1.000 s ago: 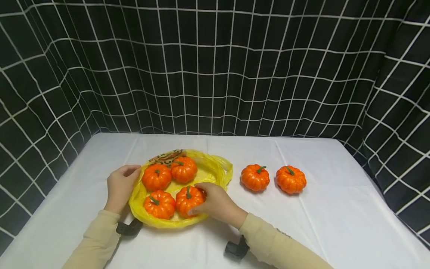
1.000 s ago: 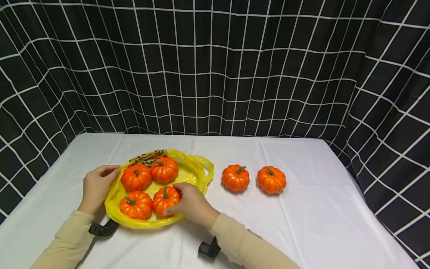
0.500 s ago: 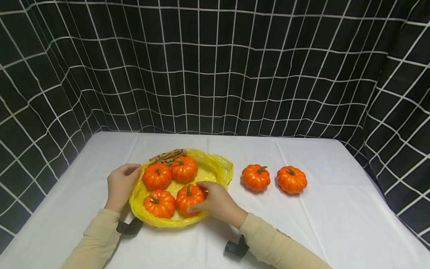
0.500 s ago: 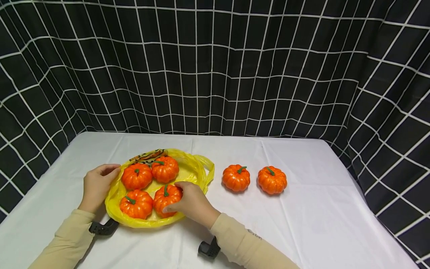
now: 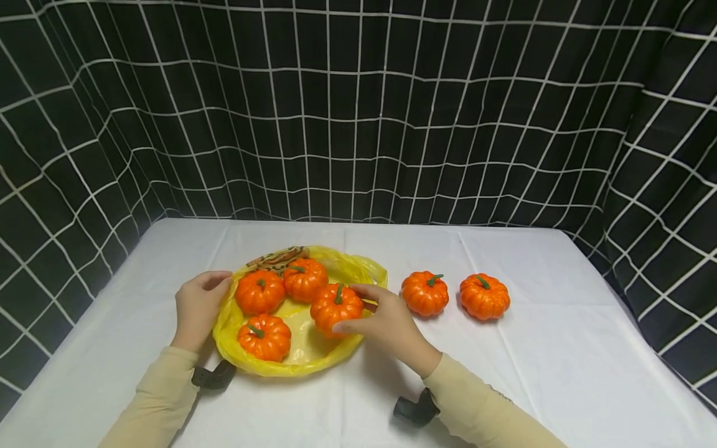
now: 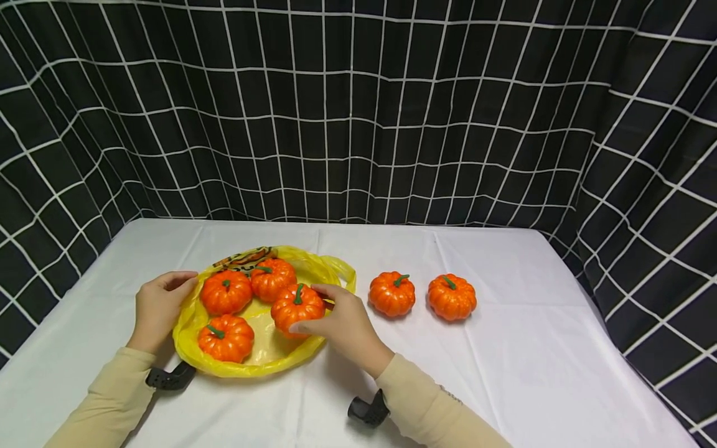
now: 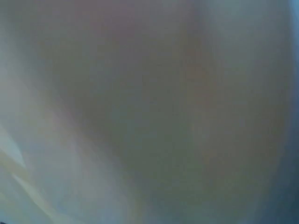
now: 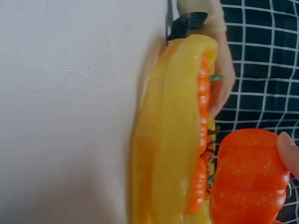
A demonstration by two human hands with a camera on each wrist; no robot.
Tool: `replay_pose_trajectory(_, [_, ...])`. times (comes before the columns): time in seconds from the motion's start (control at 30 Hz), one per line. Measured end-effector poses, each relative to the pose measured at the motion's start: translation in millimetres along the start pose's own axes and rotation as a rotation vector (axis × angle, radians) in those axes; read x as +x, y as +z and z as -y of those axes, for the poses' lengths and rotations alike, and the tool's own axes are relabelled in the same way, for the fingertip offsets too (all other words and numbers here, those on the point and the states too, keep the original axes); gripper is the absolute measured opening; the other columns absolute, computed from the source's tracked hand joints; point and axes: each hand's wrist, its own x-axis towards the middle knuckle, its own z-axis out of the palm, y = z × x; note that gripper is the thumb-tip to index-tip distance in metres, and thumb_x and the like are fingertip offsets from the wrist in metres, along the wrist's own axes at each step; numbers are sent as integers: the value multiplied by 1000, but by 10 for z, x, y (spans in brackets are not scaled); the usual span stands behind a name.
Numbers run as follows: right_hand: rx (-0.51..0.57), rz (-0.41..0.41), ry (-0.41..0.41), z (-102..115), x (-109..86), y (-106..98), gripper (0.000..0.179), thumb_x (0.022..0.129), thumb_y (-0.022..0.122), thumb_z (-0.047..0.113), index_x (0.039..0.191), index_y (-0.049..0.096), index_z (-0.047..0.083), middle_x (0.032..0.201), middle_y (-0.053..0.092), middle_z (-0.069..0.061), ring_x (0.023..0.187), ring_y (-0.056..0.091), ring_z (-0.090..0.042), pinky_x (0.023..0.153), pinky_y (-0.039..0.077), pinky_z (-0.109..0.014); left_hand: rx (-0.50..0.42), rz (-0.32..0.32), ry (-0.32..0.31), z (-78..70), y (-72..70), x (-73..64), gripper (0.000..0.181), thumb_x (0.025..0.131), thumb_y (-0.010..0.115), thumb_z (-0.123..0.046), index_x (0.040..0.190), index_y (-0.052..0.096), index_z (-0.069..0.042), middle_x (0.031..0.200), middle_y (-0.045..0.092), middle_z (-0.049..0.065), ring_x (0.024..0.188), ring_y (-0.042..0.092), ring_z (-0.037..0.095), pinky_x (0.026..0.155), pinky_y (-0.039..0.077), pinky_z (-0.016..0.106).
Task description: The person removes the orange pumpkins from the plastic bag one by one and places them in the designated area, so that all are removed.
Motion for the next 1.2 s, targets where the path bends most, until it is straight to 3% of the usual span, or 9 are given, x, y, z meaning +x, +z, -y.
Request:
replay_pose_trajectory(0.07, [20, -7, 2, 0, -35, -65, 69, 71, 90, 19, 130, 62, -1, 133, 64, -17, 124, 61, -34, 102, 53, -42, 1, 3, -3, 2, -7, 1, 29, 98, 59, -21, 117, 70, -1, 120, 70, 21, 114, 64, 31, 85, 53, 19])
replay_pose_trajectory(0.17, [54, 0, -18, -15, -107, -167, 68, 72, 89, 16, 131, 60, -2, 135, 63, -19, 127, 59, -35, 103, 51, -42, -1, 15, -11, 12, -12, 2, 30, 99, 59, -21, 119, 69, -1, 121, 69, 21, 116, 63, 31, 87, 54, 20])
replay_pose_trajectory(0.3, [50, -1, -42, -66, -233, -323, 68, 73, 88, 16, 133, 60, -1, 135, 62, -18, 126, 60, -36, 104, 51, -44, -3, 28, -23, 27, -9, -5, 32, 99, 58, -22, 120, 68, -1, 124, 68, 22, 118, 62, 32, 98, 54, 41])
replay_pose_trajectory(0.37, [40, -10, -39, -97, -298, -408, 69, 74, 88, 18, 134, 59, 1, 136, 62, -18, 126, 60, -36, 104, 51, -44, 1, 28, -29, 29, -8, -7, 32, 99, 57, -23, 121, 68, -1, 124, 68, 22, 118, 62, 32, 98, 54, 41])
replay_pose_trajectory(0.67, [10, -75, 53, -237, -501, -804, 74, 75, 87, 21, 139, 55, 1, 142, 56, -21, 127, 59, -37, 98, 54, -35, 9, 21, -18, -1, -26, 4, 32, 99, 58, -23, 121, 68, -1, 123, 68, 22, 117, 62, 33, 98, 54, 41])
replay_pose_trajectory(0.9, [-34, -116, 168, -364, -650, -1057, 76, 78, 85, 28, 142, 53, 4, 151, 48, -20, 132, 54, -36, 99, 52, -31, 9, 38, -54, 40, -2, -8, 33, 99, 57, -24, 122, 68, -2, 125, 68, 19, 118, 61, 30, 99, 54, 42])
replay_pose_trajectory(1.1, [-100, -145, 187, -430, -679, -1198, 77, 79, 84, 34, 143, 52, 5, 151, 49, -17, 133, 53, -33, 96, 52, -21, -11, 21, -43, 33, -5, 25, 31, 99, 58, -22, 120, 69, -1, 123, 68, 21, 118, 61, 31, 100, 53, 44])
replay_pose_trajectory(1.2, [-129, -177, 216, -485, -689, -1264, 78, 80, 83, 37, 144, 52, 6, 149, 51, -19, 127, 60, -20, 91, 52, -13, -14, 22, -45, 44, -29, 33, 31, 99, 58, -21, 121, 68, -1, 124, 68, 22, 119, 60, 32, 101, 52, 44])
